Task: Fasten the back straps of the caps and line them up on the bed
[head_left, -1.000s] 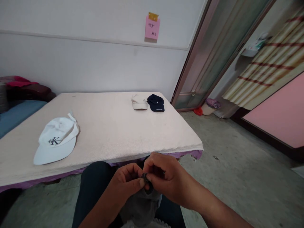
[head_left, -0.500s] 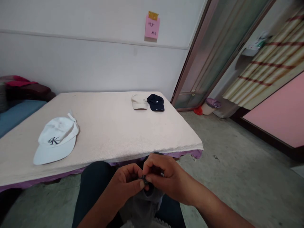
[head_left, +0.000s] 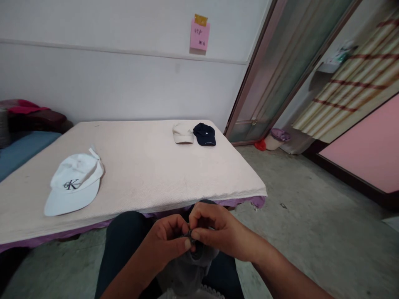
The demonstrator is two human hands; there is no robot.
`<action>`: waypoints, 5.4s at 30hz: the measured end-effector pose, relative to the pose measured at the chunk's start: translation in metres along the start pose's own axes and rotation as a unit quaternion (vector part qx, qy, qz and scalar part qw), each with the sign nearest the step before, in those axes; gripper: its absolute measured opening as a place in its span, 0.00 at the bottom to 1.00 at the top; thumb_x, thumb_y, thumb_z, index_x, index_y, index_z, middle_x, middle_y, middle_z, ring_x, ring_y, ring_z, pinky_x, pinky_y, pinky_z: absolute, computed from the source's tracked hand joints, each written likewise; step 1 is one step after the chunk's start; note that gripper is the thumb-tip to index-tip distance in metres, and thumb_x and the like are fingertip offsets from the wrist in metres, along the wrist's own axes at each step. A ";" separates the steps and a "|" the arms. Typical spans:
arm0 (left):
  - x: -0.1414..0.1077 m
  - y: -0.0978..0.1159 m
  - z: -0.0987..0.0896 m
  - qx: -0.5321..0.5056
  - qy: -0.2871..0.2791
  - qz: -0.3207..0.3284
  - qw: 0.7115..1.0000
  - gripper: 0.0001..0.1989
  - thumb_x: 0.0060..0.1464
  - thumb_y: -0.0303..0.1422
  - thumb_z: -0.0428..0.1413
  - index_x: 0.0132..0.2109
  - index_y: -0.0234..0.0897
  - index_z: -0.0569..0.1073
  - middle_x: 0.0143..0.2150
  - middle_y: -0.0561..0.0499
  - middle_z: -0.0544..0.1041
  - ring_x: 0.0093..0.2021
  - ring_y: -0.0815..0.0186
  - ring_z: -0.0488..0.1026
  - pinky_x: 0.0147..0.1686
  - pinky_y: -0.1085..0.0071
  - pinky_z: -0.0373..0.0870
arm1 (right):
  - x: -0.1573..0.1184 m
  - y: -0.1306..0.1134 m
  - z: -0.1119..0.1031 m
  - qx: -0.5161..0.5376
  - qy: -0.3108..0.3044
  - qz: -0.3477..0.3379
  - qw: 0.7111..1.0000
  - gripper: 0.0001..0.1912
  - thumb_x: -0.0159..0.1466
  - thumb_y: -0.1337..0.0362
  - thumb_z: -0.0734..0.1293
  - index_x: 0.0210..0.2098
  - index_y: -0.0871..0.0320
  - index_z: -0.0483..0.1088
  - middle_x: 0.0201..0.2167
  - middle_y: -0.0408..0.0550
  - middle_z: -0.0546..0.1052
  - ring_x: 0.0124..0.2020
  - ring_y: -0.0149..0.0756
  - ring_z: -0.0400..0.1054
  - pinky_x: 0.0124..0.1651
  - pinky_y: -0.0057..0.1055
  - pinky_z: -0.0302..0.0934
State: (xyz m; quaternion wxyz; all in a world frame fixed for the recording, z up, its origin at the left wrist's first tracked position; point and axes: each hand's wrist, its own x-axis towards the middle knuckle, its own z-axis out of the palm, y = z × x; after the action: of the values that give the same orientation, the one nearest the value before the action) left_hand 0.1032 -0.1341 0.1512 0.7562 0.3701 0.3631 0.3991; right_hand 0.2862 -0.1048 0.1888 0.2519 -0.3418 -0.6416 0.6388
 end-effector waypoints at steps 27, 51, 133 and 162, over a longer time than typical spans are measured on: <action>-0.008 0.006 0.002 0.064 0.095 -0.010 0.993 0.10 0.43 0.35 0.65 0.29 0.33 0.75 0.25 0.55 0.71 0.27 0.72 0.62 0.29 0.75 0.58 | 0.005 0.022 0.021 -0.152 0.142 -0.089 0.974 0.05 0.59 0.72 0.64 0.28 0.58 0.65 0.27 0.41 0.68 0.29 0.28 0.61 0.30 0.26 0.52; -0.009 0.010 0.010 0.019 0.126 -0.019 0.992 0.12 0.40 0.36 0.67 0.28 0.33 0.75 0.24 0.53 0.74 0.25 0.71 0.66 0.25 0.75 0.61 | 0.005 0.015 0.014 0.017 0.091 -0.026 0.995 0.04 0.57 0.67 0.66 0.30 0.58 0.65 0.25 0.41 0.67 0.25 0.27 0.61 0.27 0.24 0.55; -0.021 -0.001 -0.006 0.038 0.050 0.011 0.998 0.07 0.54 0.37 0.60 0.38 0.41 0.80 0.31 0.53 0.77 0.32 0.69 0.69 0.34 0.75 0.63 | 0.002 0.013 0.010 0.255 0.043 -0.022 0.966 0.09 0.58 0.63 0.71 0.33 0.60 0.68 0.18 0.38 0.70 0.16 0.22 0.62 0.18 0.19 0.55; -0.021 0.012 0.014 0.179 0.098 0.041 0.978 0.07 0.52 0.36 0.60 0.33 0.38 0.79 0.28 0.52 0.76 0.29 0.68 0.67 0.28 0.75 0.62 | -0.012 -0.014 0.021 -0.088 0.102 -0.063 0.989 0.02 0.60 0.69 0.66 0.30 0.57 0.69 0.24 0.39 0.69 0.22 0.25 0.61 0.25 0.23 0.54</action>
State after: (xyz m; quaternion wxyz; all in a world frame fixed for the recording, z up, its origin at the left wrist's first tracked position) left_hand 0.1021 -0.1509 0.1735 0.6216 0.4733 0.4857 0.3921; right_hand 0.2763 -0.1268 0.2023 0.3248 -0.3844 -0.6866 0.5247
